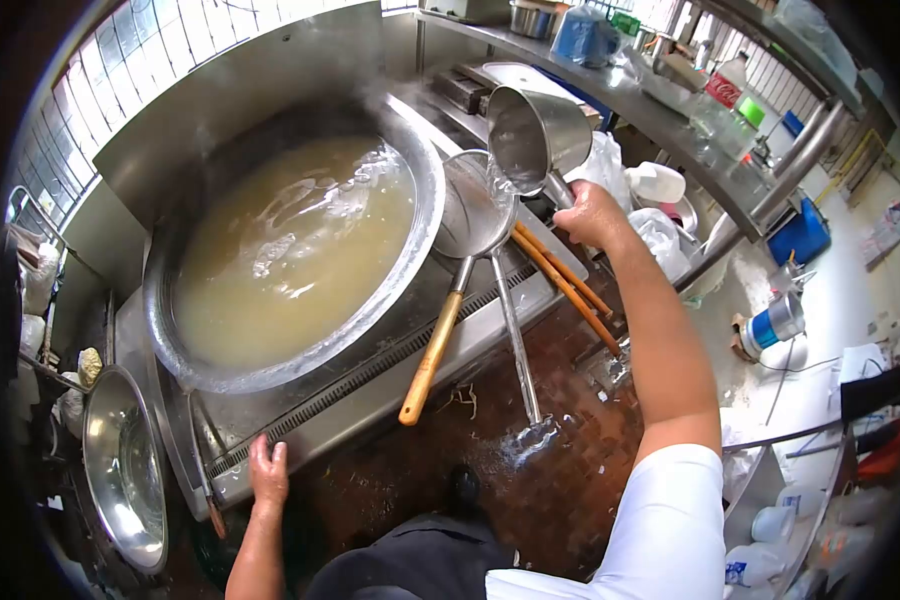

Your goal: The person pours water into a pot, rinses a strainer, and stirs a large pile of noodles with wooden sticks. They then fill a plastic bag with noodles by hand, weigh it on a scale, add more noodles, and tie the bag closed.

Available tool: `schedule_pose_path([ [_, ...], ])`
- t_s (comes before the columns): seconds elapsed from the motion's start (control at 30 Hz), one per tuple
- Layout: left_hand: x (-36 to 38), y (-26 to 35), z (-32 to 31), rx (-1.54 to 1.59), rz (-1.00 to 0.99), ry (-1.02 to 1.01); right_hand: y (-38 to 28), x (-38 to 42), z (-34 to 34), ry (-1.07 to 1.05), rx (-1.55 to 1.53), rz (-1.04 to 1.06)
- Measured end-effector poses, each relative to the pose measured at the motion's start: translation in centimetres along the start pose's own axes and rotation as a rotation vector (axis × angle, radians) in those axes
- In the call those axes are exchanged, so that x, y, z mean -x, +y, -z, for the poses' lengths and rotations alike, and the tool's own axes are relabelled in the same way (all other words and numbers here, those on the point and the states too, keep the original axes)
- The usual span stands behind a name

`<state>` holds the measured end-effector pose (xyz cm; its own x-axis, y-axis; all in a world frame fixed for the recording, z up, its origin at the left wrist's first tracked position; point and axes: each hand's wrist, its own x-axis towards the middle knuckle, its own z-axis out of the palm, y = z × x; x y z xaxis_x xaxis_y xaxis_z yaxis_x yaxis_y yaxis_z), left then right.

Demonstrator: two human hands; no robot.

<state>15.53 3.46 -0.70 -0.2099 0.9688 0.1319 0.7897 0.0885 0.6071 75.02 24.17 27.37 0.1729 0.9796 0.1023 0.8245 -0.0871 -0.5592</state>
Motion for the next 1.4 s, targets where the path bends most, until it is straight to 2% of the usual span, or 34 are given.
schedule_pose_path([
  [0.07,0.0,3.7,0.4,-0.092,-0.117,-0.121,2.8,-1.9,-2.2,0.055,0.183,0.051],
  [0.1,-0.3,7.1,-1.0,-0.088,-0.193,-0.197,3.8,-2.7,-1.9,0.049,0.176,0.052],
  [0.2,-0.2,14.2,-5.3,-0.11,-0.252,-0.335,5.3,-3.3,-1.5,0.015,0.416,0.023],
  [0.33,-1.0,18.8,-9.2,-0.031,-0.323,-0.457,6.5,-2.3,-1.6,0.033,0.516,0.128],
  [0.43,-0.3,20.3,-10.1,-0.085,-0.28,-0.513,5.6,-0.2,-1.5,0.067,0.398,0.173],
  [0.57,-0.1,19.9,-9.4,-0.081,-0.271,-0.51,5.7,2.7,-1.9,0.121,0.335,0.269],
  [0.83,3.1,16.5,-6.2,-0.102,-0.301,-0.477,5.0,8.9,-3.3,0.189,0.101,0.282],
  [0.9,5.2,14.6,-4.3,-0.085,-0.296,-0.441,3.2,11.4,-3.3,0.157,0.04,0.262],
  [1.0,9.5,8.9,-0.8,-0.074,-0.197,-0.543,-1.8,16.4,-2.9,0.099,-0.13,0.288],
  [1.03,10.2,7.6,0.8,-0.073,-0.176,-0.522,-4.3,18.4,-2.8,-0.058,-0.223,0.218],
  [1.07,11.0,6.4,2.9,0.04,0.064,-0.731,-6.8,20.4,-3.1,-0.219,-0.312,0.146],
  [1.1,12.0,5.0,4.9,0.162,0.305,-0.932,-9.2,22.5,-4.2,-0.379,-0.471,0.167],
  [1.13,13.6,3.3,6.7,0.299,0.305,-0.925,-11.8,24.5,-5.4,-0.542,-0.625,0.18],
  [1.17,15.0,1.8,8.3,0.487,0.355,-0.966,-15.0,26.0,-5.9,-0.841,-0.661,0.113],
  [1.23,16.3,1.6,13.4,0.728,0.292,-0.974,-20.2,29.6,-11.2,-1.042,-0.504,0.434],
  [1.27,17.8,1.1,16.1,0.756,0.387,-0.958,-22.8,32.2,-14.2,-1.107,-0.57,0.499],
  [1.3,19.2,0.3,18.9,0.782,0.482,-0.945,-25.5,34.6,-17.7,-1.266,-0.626,0.5],
  [1.33,20.2,-1.3,21.5,0.686,0.227,-0.905,-28.7,37.0,-20.7,-1.371,-0.653,0.529],
  [1.37,21.6,-3.3,23.0,0.703,0.235,-0.891,-31.6,39.6,-24.2,-1.494,-0.627,0.509],
  [1.4,23.5,-5.0,24.1,0.93,0.236,-0.839,-33.4,42.8,-28.7,-1.5,-0.803,0.638],
])
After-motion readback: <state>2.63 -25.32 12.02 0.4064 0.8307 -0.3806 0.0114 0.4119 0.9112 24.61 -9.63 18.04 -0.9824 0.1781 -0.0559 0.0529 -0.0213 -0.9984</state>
